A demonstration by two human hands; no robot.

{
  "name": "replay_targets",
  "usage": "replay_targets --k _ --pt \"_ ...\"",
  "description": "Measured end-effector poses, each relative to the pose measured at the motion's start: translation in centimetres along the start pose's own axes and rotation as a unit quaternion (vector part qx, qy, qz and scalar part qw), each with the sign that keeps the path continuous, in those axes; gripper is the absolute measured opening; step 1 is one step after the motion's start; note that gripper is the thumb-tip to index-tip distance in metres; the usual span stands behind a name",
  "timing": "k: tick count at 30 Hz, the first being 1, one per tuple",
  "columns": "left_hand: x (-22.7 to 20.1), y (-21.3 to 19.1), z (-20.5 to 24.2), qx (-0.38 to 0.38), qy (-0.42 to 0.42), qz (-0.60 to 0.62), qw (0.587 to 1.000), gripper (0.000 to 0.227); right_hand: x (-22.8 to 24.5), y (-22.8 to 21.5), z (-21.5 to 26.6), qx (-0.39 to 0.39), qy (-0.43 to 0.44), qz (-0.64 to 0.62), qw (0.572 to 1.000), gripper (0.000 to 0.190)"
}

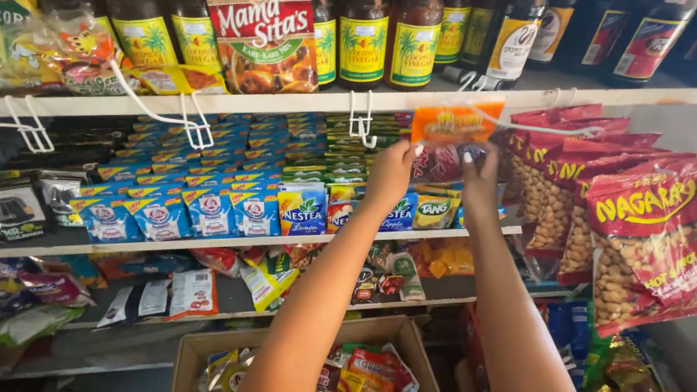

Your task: The person repeatedly picks packaged food items from a cardboard box and places them onto a shelf. They handle bread crumbs, crackers, and instant drink sachets, arranging them in rows.

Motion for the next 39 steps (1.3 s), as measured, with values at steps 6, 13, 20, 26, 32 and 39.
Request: replay_targets --k 6,13,20,26,32,39 --pt "-4.8 -2.6 2.9 -0.085 0.033 0.158 0.983 0.024 2.0 -1.5 2.2 0.009 -0.107 -0.005 0.994 0.045" --pt "-6.1 -1.7 7.1 -0.078 0.001 0.172 0.982 0.023 2.6 -2.7 6.8 -0.029 -0.047 0.031 0.998 0.034" --pt "-10.2 -4.7 12.3 -0.139 0.067 0.118 0.981 0.047 3.1 -3.0 10.3 -0.076 0.01 0.067 0.995 0.033" --pt "-13.6 -8.3 13.5 -0.18 0.203 -0.056 0.961 0.061 3.0 -3.4 14.6 -0.079 -0.03 0.089 0.993 0.034" --pt "-13.4 -9.8 11.0 -0.109 0.241 -0.119 0.957 0.044 4.4 -3.2 18.9 -0.049 -0.084 0.144 0.985 0.025" --pt "-10.8 -10.6 10.9 -0.003 0.252 -0.11 0.962 0.01 1.8 -5.1 22.4 -0.047 -0.036 0.164 0.985 0.021"
Point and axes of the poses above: each hand's wrist, its own z-axis away from the middle knuckle, its own y-axis out of the palm, x = y × z, the point moved 2 cm from there along -z, towards the middle knuckle, and after that the axes turned 4 degrees about -z, right-handed, at the moved point
